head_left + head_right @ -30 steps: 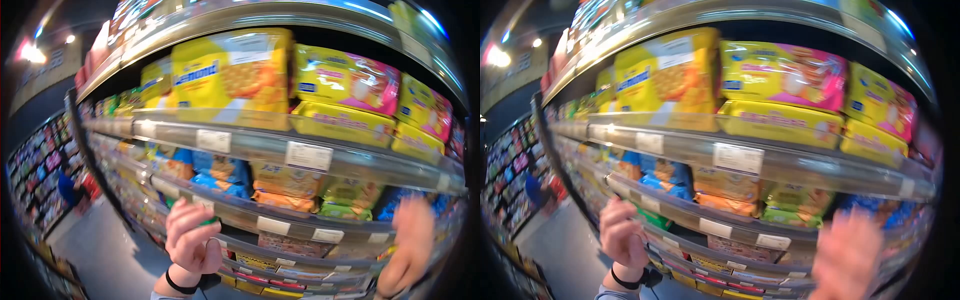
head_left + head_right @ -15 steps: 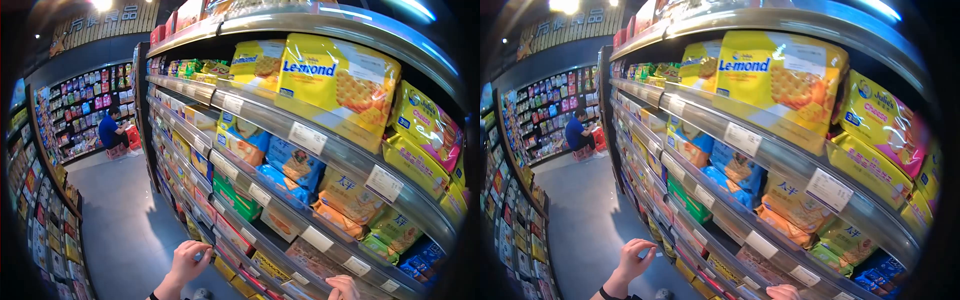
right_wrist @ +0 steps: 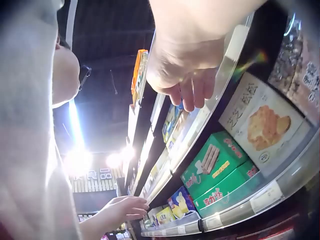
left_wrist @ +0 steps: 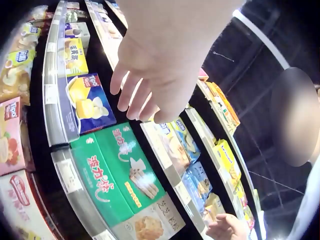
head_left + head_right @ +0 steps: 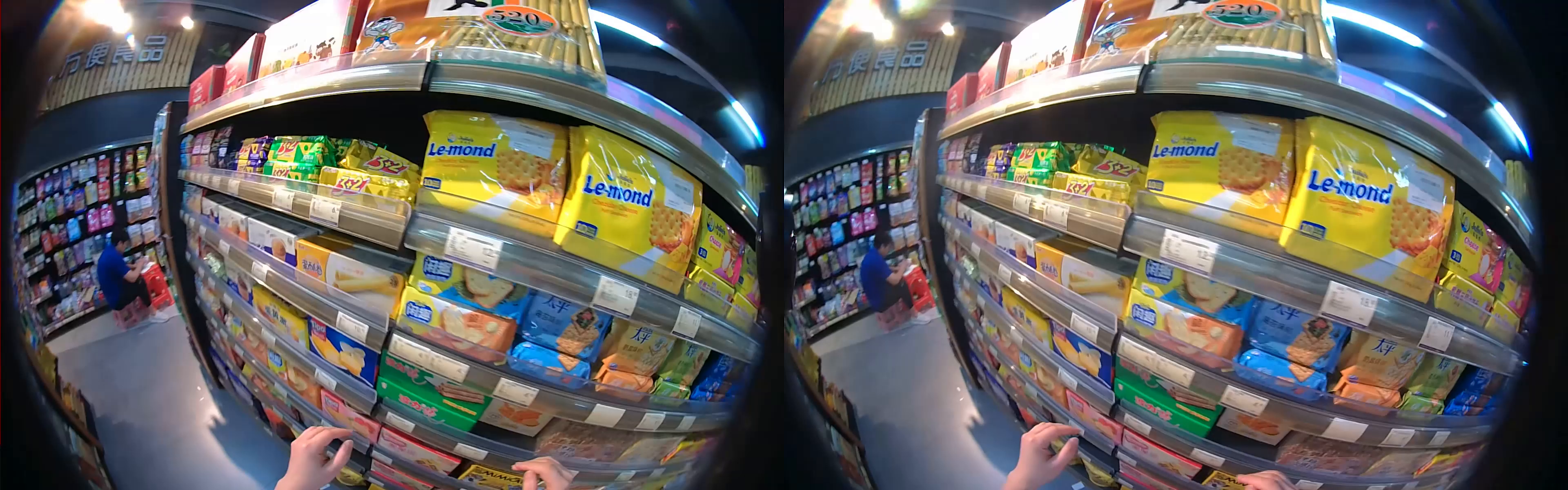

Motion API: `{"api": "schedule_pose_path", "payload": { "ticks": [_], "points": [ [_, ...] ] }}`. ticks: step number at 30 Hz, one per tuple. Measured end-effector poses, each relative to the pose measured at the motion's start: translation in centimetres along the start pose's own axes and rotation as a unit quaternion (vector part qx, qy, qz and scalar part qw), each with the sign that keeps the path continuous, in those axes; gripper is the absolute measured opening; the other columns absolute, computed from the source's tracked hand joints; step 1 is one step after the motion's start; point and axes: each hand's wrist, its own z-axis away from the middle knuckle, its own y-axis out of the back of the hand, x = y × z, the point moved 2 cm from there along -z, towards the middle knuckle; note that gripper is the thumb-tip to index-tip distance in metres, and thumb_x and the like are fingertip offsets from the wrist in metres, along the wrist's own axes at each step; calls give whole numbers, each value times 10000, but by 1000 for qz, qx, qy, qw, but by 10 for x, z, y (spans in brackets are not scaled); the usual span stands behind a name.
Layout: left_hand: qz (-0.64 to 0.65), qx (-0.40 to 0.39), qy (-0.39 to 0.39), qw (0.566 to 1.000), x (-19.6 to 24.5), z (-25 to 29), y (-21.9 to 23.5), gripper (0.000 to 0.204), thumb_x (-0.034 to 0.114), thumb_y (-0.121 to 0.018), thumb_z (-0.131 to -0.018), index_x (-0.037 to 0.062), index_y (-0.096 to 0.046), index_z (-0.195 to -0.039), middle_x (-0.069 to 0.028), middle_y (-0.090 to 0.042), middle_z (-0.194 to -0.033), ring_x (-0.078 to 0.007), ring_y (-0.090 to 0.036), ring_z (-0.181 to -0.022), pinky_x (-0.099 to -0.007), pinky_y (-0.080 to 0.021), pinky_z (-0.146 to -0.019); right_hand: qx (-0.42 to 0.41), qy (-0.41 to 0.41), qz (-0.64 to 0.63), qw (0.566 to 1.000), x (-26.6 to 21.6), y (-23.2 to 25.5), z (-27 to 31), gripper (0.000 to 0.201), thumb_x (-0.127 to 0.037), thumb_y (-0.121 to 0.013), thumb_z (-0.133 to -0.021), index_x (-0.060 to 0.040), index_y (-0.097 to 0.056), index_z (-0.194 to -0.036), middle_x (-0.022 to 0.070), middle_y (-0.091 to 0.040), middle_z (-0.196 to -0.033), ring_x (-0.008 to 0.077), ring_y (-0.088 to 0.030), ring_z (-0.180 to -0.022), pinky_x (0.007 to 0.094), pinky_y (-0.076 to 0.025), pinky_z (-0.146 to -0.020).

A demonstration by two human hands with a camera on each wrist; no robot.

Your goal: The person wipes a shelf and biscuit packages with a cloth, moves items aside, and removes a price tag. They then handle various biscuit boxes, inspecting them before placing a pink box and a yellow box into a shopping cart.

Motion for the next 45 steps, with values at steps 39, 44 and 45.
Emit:
{"api": "schedule_pose_path", "payload": {
  "ticks": [39, 44, 45],
  "points": [
    [-243, 196, -357, 880, 96, -416, 142, 232, 151, -738, -743, 22, -656, -918, -131, -652, -980, -311, -574, -1003, -409, -466, -886, 70, 128, 79, 986, -69, -142, -113, 127, 36, -593, -823, 7, -676, -916, 141, -653, -782, 261, -621, -654, 335, -488, -571],
    [-155, 201, -402, 880, 82, -421, 158, 210, 123, -728, -783, 11, -643, -938, -114, -629, -938, -302, -566, -957, -383, -469, -874, 69, 88, 80, 990, -76, -158, -108, 130, 41, -601, -821, -1, -681, -914, 140, -654, -782, 262, -613, -649, 334, -472, -544],
    [-153, 198, -406, 879, 79, -423, 160, 210, 123, -728, -783, 11, -643, -938, -114, -629, -938, -302, -566, -957, -383, -469, -874, 72, 75, 79, 991, -78, -160, -107, 136, 47, -601, -817, -3, -682, -913, 137, -653, -780, 265, -608, -642, 335, -466, -537]
  ]
}}
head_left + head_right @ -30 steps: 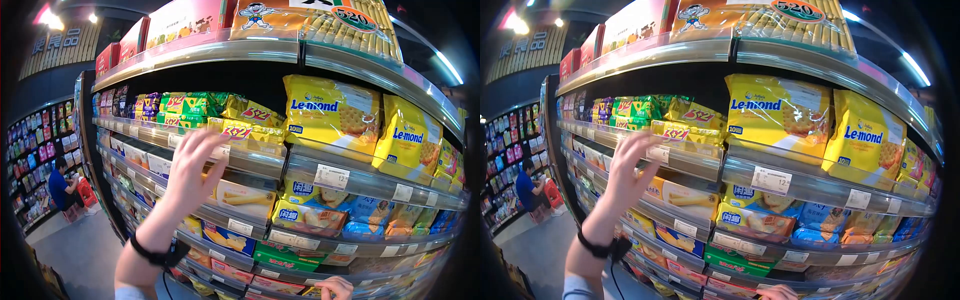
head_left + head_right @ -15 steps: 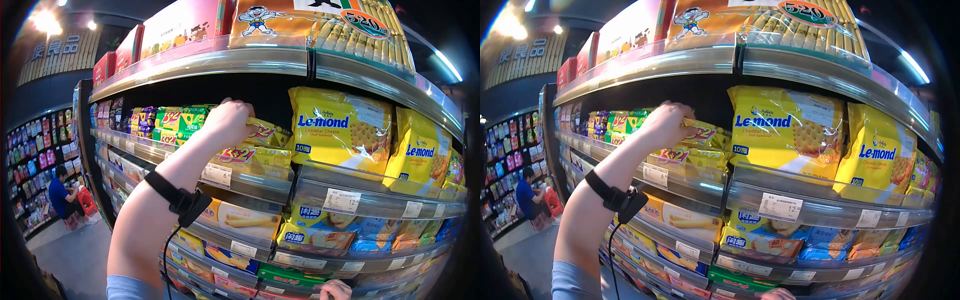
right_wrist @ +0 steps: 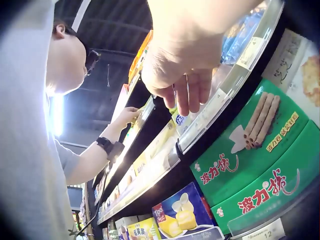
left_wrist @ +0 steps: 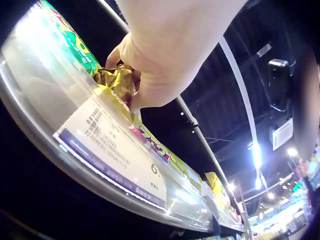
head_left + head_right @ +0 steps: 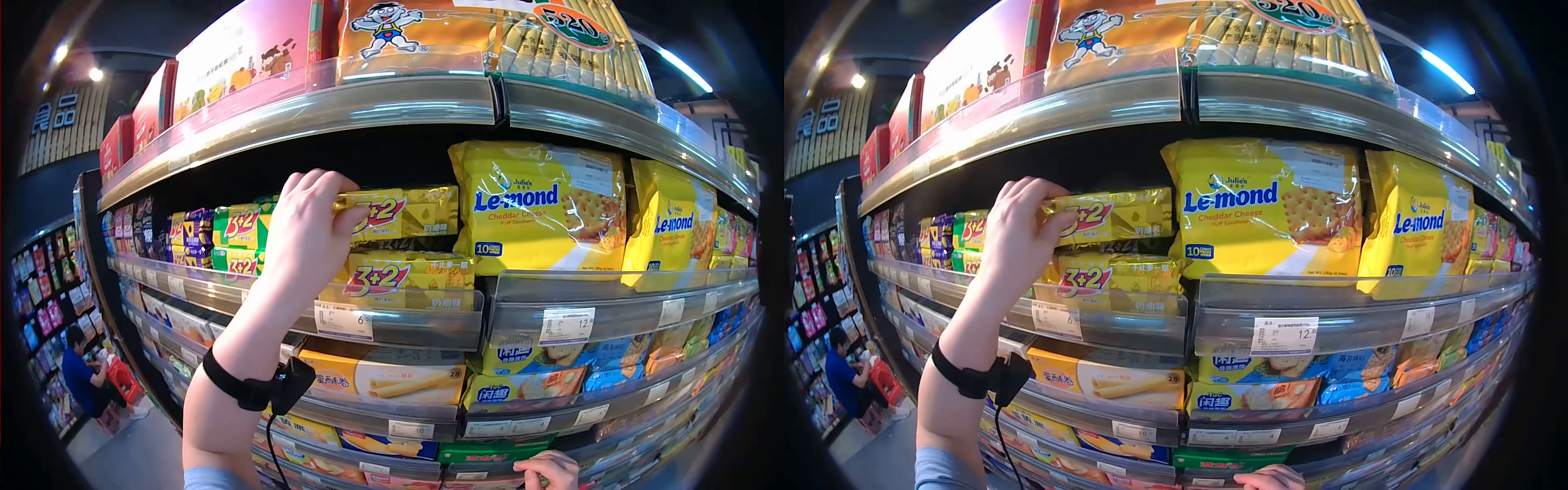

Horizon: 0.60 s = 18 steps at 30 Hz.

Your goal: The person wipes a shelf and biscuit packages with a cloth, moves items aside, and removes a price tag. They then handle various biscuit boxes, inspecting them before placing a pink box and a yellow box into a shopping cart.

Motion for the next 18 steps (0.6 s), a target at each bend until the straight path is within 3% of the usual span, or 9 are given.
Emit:
{"api": "schedule_pose_path", "payload": {
  "ticks": [6, 10, 18],
  "points": [
    [115, 30, 21, 993, -11, 6, 5, 217, 72, -720, -768, 5, -636, -957, -106, -625, -883, -253, -598, -862, -355, -476, -779, 7, -14, 27, 1000, -9, -1, 4, 147, 64, -602, -806, -5, -682, -907, 134, -650, -771, 279, -600, -634, 340, -460, -533],
    [134, -25, 26, 990, -8, 8, 6, 228, 71, -712, -773, 6, -637, -977, -92, -620, -874, -230, -588, -833, -338, -477, -761, 0, -13, 43, 999, -10, 1, 8, 156, 79, -606, -800, -2, -674, -914, 137, -651, -767, 285, -606, -645, 348, -466, -542],
    [157, -9, 14, 988, -11, 10, 8, 216, 81, -721, -801, 23, -638, -992, -78, -631, -880, -205, -600, -771, -324, -501, -717, 4, -15, 52, 999, -11, 3, 7, 167, 88, -604, -799, -2, -670, -923, 134, -653, -765, 294, -616, -661, 362, -483, -583]
  ]
}}
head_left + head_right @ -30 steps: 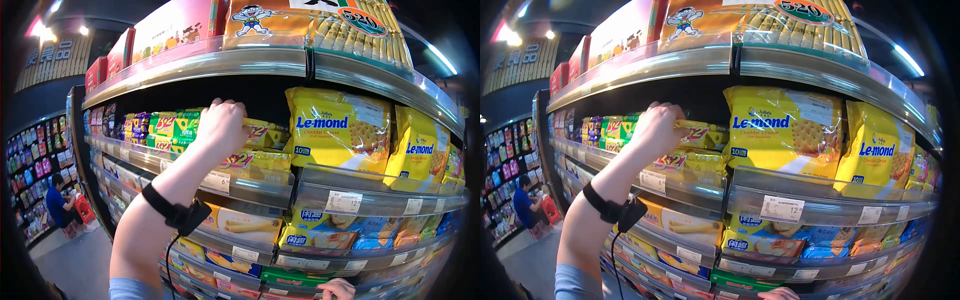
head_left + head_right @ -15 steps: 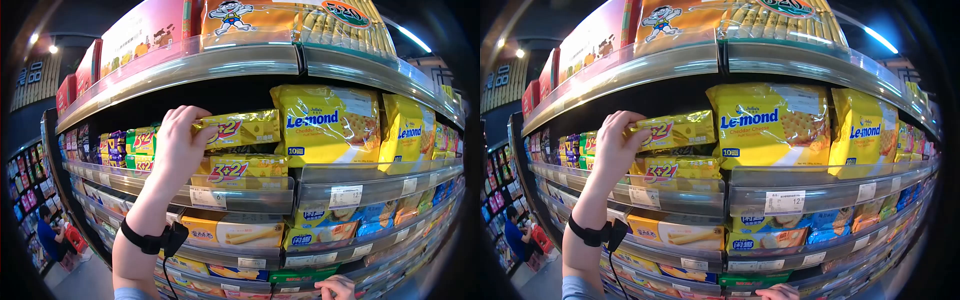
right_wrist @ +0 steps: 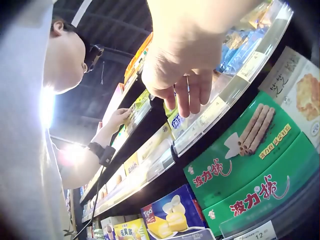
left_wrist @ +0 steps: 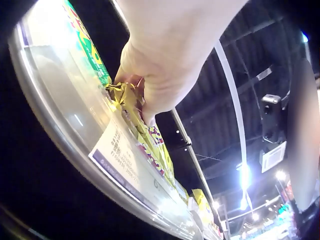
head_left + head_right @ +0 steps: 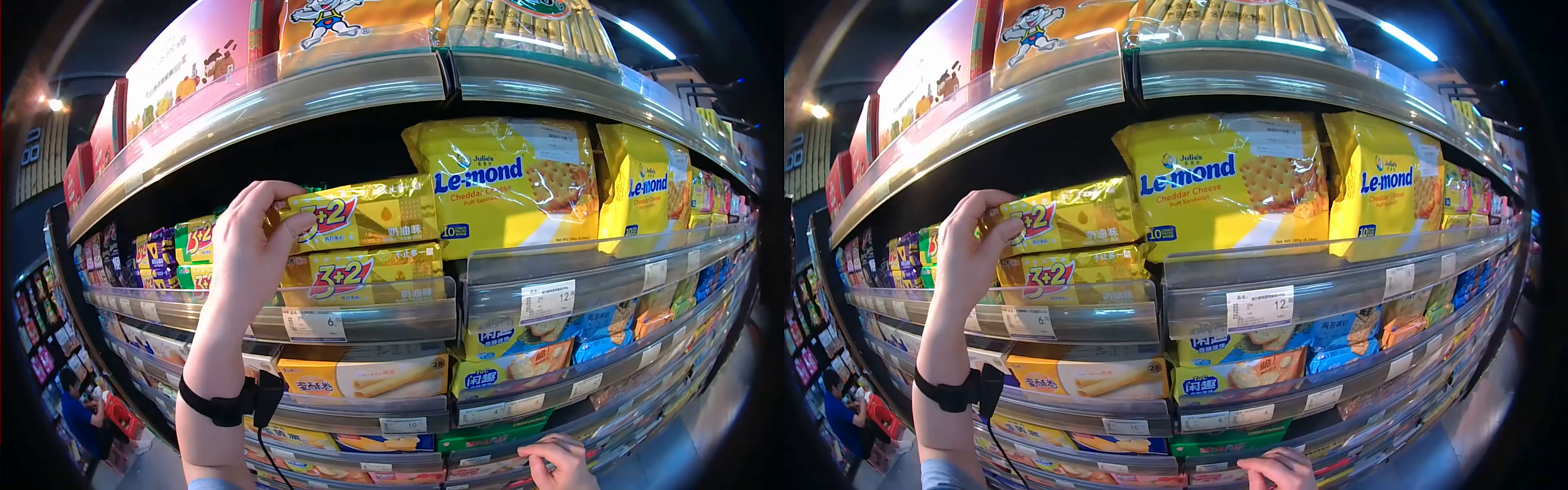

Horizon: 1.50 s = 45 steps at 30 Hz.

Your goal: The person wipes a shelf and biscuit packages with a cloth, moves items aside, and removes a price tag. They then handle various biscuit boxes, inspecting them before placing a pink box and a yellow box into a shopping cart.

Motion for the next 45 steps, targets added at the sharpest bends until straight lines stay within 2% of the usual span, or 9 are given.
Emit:
{"api": "schedule_pose_path", "payload": {
  "ticks": [11, 14, 17, 19, 20, 27, 28, 33, 45],
  "points": [
    [3, -94, 7, 996, 10, -2, 1, 290, 158, -687, -866, 1, -609, -1097, -115, -623, -942, -227, -617, -823, -307, -507, -738, -1, 10, -3, 1000, 7, -2, -5, 177, 90, -603, -785, 3, -668, -924, 141, -654, -771, 298, -620, -667, 367, -486, -591],
    [15, -70, 4, 997, 12, 0, -2, 337, 211, -693, -862, 5, -612, -1116, -115, -628, -938, -240, -619, -815, -360, -483, -859, 8, -18, -9, 1000, 9, 1, -6, 185, 118, -602, -764, -11, -680, -871, 129, -647, -746, 285, -612, -651, 368, -475, -573],
    [-47, -70, -3, 996, 15, -1, -1, 374, 264, -700, -845, 20, -626, -1119, -120, -637, -929, -249, -611, -887, -486, -297, -1091, -39, 29, 4, 999, 17, 7, -5, 229, 9, -575, -846, 48, -589, -1071, 177, -654, -818, 343, -626, -693, 406, -492, -609],
    [-62, -65, -11, 996, 18, -1, -1, 357, 206, -689, -841, 16, -621, -1134, -125, -631, -970, -241, -589, -902, -407, -371, -986, -50, -6, 5, 999, 25, 9, -6, 169, -97, -585, -843, -6, -678, -951, 153, -697, -909, 263, -672, -773, 357, -534, -693],
    [-81, -57, -17, 995, 18, -2, 0, 348, 149, -678, -837, 11, -616, -1150, -131, -626, -1011, -234, -566, -917, -329, -445, -881, 29, 24, 28, 999, 18, 9, -17, 83, -46, -628, -804, -34, -695, -851, 99, -693, -752, 271, -656, -640, 363, -538, -653],
    [-64, 17, -122, 990, 56, 6, -14, 301, 52, -660, -799, -5, -622, -1092, -159, -642, -1112, -289, -608, -1064, -387, -449, -946, 79, 155, 130, 976, -8, 58, -76, 200, 5, -659, -761, -24, -664, -960, 106, -668, -921, 277, -638, -801, 361, -522, -714],
    [-39, 21, -131, 990, 67, 9, -21, 269, 90, -717, -767, 29, -645, -1019, -142, -643, -1079, -308, -604, -1041, -518, -369, -1028, 96, 170, 152, 969, -12, 63, -86, 222, 22, -662, -748, -22, -662, -966, 108, -665, -922, 280, -637, -803, 367, -521, -718],
    [25, -53, -243, 968, 115, 41, -60, 301, 72, -755, -692, 62, -662, -979, -77, -638, -1006, -270, -585, -909, -417, -436, -853, 133, 196, 208, 949, -7, 74, -128, 280, 62, -620, -749, 8, -600, -1023, 144, -582, -972, 329, -580, -876, 411, -484, -777],
    [-79, -64, -137, 985, 161, 56, -91, 319, 280, -738, -755, 57, -604, -941, -82, -505, -938, -265, -497, -884, -411, -382, -872, 71, 148, 236, 958, 2, 67, -157, 327, 79, -541, -728, -4, -509, -1042, 160, -511, -978, 369, -537, -918, 436, -456, -828]
  ]
}}
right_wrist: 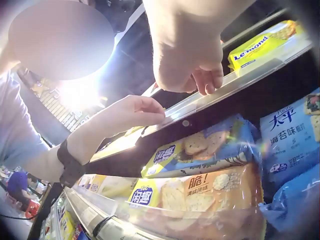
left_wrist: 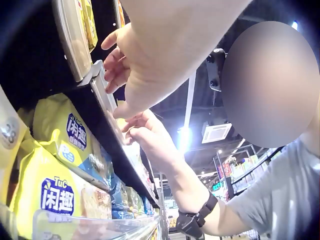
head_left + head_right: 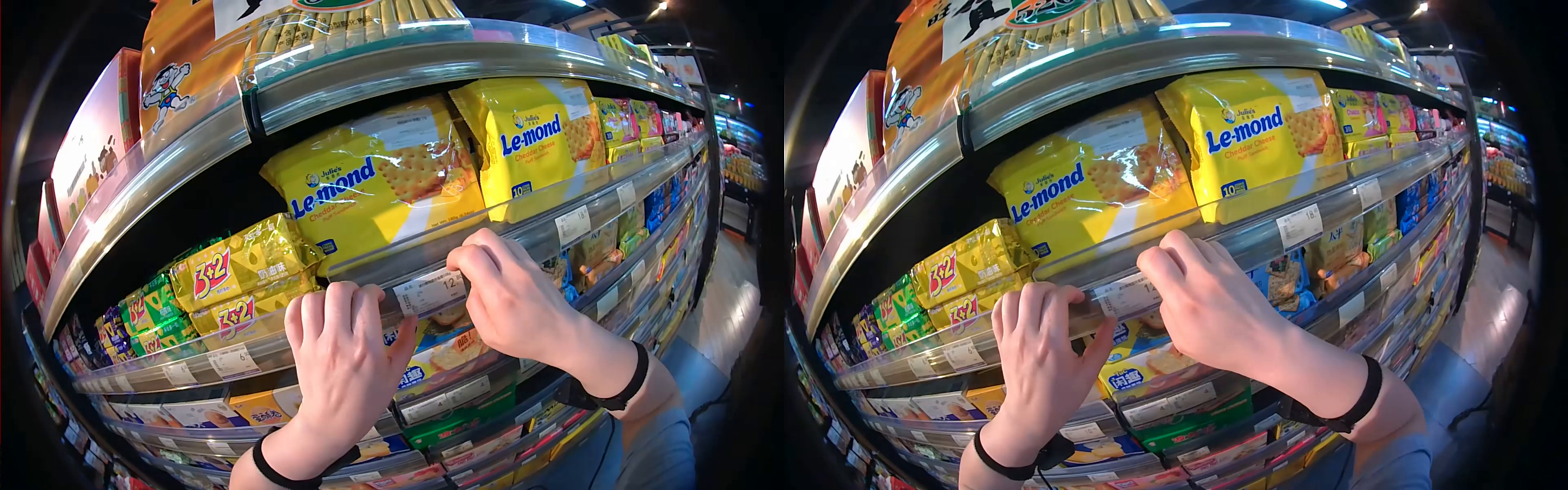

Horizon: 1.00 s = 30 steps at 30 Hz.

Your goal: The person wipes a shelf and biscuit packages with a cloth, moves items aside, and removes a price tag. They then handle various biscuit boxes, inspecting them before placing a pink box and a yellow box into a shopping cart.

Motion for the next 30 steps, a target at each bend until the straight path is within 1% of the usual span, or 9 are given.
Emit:
{"api": "schedule_pose_path", "payload": {
  "ticks": [5, 8, 10, 14, 16, 19, 21, 28, 30],
  "points": [
    [-17, -12, 26, 999, 5, -6, -2, 329, 305, -723, -759, 40, -571, -881, -95, -470, -896, -277, -476, -850, -413, -382, -847, 12, 19, 10, 1000, 5, 0, -2, 296, 14, -553, -746, -27, -484, -1031, 155, -493, -953, 345, -525, -914, 437, -438, -822],
    [7, -27, 43, 999, 7, -7, -4, 351, 216, -757, -733, 48, -517, -926, -106, -483, -899, -296, -469, -862, -402, -377, -819, 10, 38, 12, 999, 4, 2, -4, 286, 15, -547, -749, -22, -497, -1029, 151, -502, -945, 344, -529, -910, 435, -440, -811],
    [23, 12, 32, 999, 8, -3, -7, 354, 200, -747, -735, 38, -496, -924, -117, -470, -881, -307, -462, -847, -407, -378, -798, 6, 50, 5, 999, 3, 2, -8, 280, 16, -543, -751, -20, -506, -1027, 148, -510, -941, 341, -531, -909, 433, -441, -807],
    [34, 21, 28, 999, 11, 4, -8, 350, 186, -737, -738, 26, -494, -932, -125, -476, -884, -312, -463, -842, -410, -380, -783, -8, 58, -35, 998, -2, 2, -15, 280, 46, -533, -735, -2, -533, -1011, 141, -550, -931, 338, -528, -896, 430, -437, -818],
    [8, 32, 26, 999, 12, 7, -9, 370, 257, -716, -744, 28, -520, -958, -122, -483, -888, -304, -487, -860, -424, -398, -821, -8, 55, -48, 997, -4, 3, -17, 295, 74, -523, -720, 0, -540, -1005, 136, -561, -927, 342, -522, -882, 429, -431, -824],
    [5, 32, 25, 999, 15, 10, -7, 376, 246, -709, -748, 18, -531, -988, -128, -500, -919, -316, -493, -888, -430, -401, -844, -23, 45, -45, 998, -6, 2, -19, 285, 72, -523, -723, -2, -550, -997, 134, -581, -922, 341, -527, -890, 430, -432, -835],
    [5, 30, 32, 999, 17, 12, -6, 378, 244, -706, -748, 14, -535, -995, -132, -508, -933, -322, -497, -905, -436, -401, -864, -19, 66, -11, 998, -5, 1, -22, 200, -23, -546, -768, 5, -560, -966, 144, -595, -858, 315, -557, -871, 428, -447, -803],
    [-8, 31, 36, 999, 21, 15, -3, 389, 247, -692, -755, 6, -547, -1024, -133, -529, -980, -305, -509, -953, -452, -386, -965, -51, 69, 8, 996, -9, 2, -31, 143, -48, -573, -746, -3, -581, -882, 146, -596, -858, 316, -552, -866, 435, -445, -790],
    [1, 37, 29, 999, 22, 15, -3, 391, 220, -704, -745, 3, -531, -1020, -148, -523, -984, -332, -498, -960, -461, -387, -939, -98, 48, 5, 994, -9, 2, -33, 143, -17, -588, -736, -48, -601, -875, 102, -556, -856, 302, -522, -903, 398, -424, -838]
  ]
}}
